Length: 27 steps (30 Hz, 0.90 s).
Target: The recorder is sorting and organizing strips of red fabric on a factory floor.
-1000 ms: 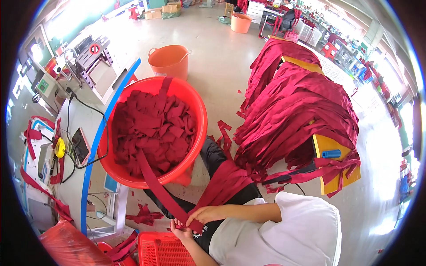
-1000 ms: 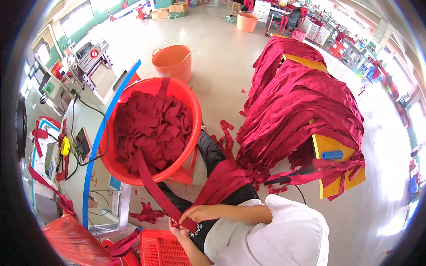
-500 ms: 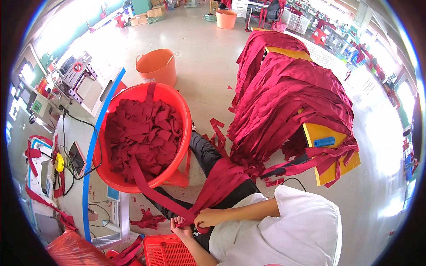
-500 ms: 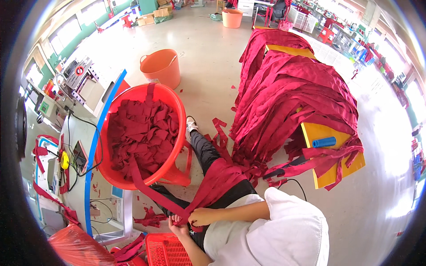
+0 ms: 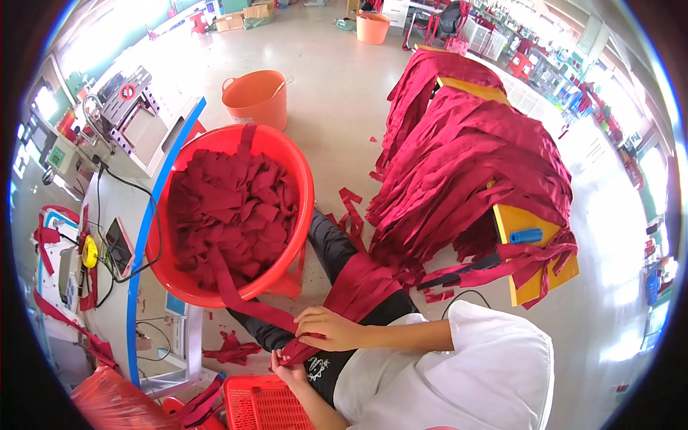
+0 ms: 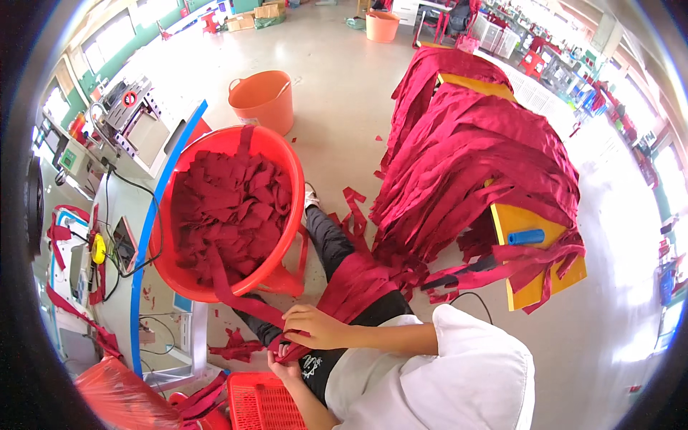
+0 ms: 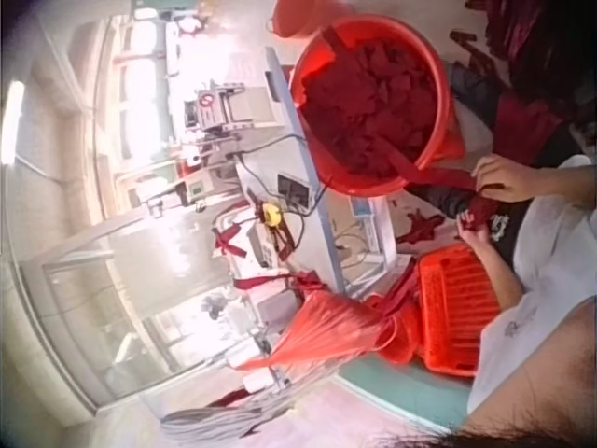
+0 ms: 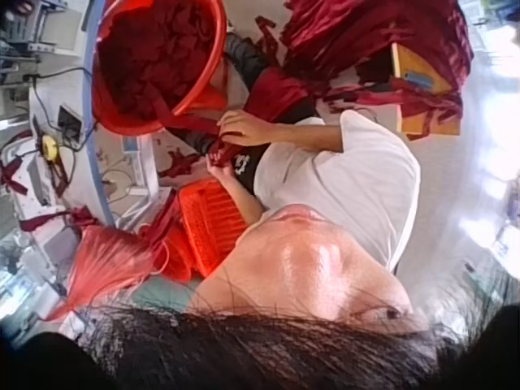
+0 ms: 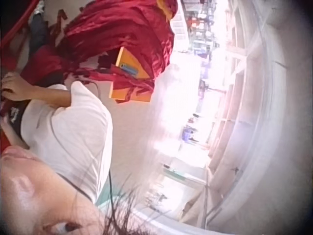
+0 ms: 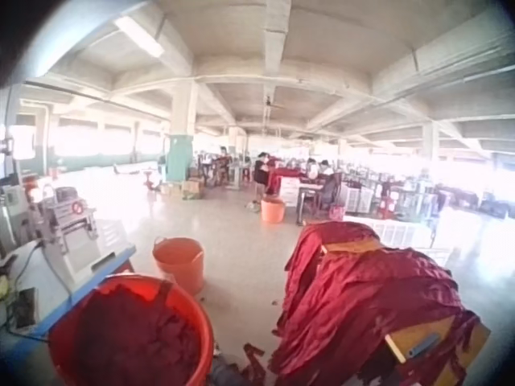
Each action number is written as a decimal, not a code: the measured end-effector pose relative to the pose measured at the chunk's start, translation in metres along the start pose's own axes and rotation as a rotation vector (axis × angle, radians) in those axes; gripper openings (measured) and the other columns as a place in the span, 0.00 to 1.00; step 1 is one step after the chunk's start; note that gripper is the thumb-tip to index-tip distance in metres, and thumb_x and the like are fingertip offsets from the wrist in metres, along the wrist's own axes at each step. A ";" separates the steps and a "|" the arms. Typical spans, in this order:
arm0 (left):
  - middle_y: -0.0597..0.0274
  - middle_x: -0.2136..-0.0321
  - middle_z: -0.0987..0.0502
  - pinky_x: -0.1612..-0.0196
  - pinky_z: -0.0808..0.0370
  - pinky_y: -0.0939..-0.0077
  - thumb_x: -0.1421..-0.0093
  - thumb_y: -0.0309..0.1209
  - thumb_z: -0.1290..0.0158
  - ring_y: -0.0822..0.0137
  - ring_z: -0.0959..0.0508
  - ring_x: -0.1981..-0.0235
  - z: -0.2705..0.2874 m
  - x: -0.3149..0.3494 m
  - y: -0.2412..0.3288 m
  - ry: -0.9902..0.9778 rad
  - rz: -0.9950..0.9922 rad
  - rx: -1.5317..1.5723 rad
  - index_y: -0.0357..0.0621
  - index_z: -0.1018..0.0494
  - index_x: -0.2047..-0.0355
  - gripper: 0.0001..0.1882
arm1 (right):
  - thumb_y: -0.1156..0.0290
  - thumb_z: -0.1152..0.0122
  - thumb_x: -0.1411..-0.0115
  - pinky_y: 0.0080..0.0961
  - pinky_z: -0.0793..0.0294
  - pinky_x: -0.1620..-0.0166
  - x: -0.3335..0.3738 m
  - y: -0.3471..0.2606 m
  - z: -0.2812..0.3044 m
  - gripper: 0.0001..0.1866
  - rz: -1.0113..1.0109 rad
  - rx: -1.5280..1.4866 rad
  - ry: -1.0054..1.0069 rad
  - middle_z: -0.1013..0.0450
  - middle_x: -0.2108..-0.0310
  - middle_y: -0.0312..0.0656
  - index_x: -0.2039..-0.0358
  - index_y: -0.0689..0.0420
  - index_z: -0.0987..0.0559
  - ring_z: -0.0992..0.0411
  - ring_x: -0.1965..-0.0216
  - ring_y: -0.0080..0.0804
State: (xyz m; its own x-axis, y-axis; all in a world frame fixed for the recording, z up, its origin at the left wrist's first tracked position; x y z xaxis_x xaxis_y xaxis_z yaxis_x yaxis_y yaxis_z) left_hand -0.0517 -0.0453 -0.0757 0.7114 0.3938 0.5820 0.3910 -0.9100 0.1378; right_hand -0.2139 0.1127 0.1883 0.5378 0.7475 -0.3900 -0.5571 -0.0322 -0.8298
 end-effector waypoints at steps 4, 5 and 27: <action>0.68 0.84 0.41 0.66 0.34 0.73 0.35 0.33 0.55 0.72 0.39 0.81 -0.014 0.002 -0.004 -0.112 0.035 0.123 0.47 0.38 0.79 0.14 | 0.72 0.42 0.40 0.34 0.30 0.56 -0.011 0.007 0.001 0.07 -0.080 -0.075 0.058 0.27 0.66 0.45 0.65 0.62 0.24 0.29 0.59 0.42; 0.67 0.84 0.41 0.66 0.35 0.72 0.34 0.34 0.57 0.71 0.40 0.81 -0.018 0.003 -0.004 -0.104 0.037 0.146 0.47 0.39 0.79 0.15 | 0.71 0.43 0.39 0.33 0.30 0.60 -0.014 0.009 0.001 0.07 -0.112 -0.084 0.075 0.28 0.68 0.46 0.64 0.62 0.25 0.28 0.63 0.41; 0.67 0.83 0.41 0.68 0.38 0.75 0.35 0.34 0.56 0.71 0.41 0.80 -0.018 0.012 0.005 -0.129 0.023 0.194 0.46 0.39 0.79 0.15 | 0.81 0.52 0.41 0.21 0.36 0.71 -0.025 0.012 -0.018 0.03 -0.247 -0.596 0.025 0.35 0.77 0.33 0.68 0.66 0.29 0.37 0.74 0.20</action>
State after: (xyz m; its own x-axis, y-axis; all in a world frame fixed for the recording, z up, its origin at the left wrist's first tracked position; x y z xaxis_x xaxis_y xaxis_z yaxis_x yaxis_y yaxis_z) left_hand -0.0516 -0.0471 -0.0539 0.7852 0.3980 0.4745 0.4700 -0.8818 -0.0382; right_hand -0.2222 0.0816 0.1811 0.6235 0.7647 -0.1627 0.0283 -0.2300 -0.9728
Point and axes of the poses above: each hand's wrist, its own x-axis away from the middle knuckle, its own z-axis out of the back of the hand, y = z × x, the point moved 5 cm from there along -x, towards the middle knuckle
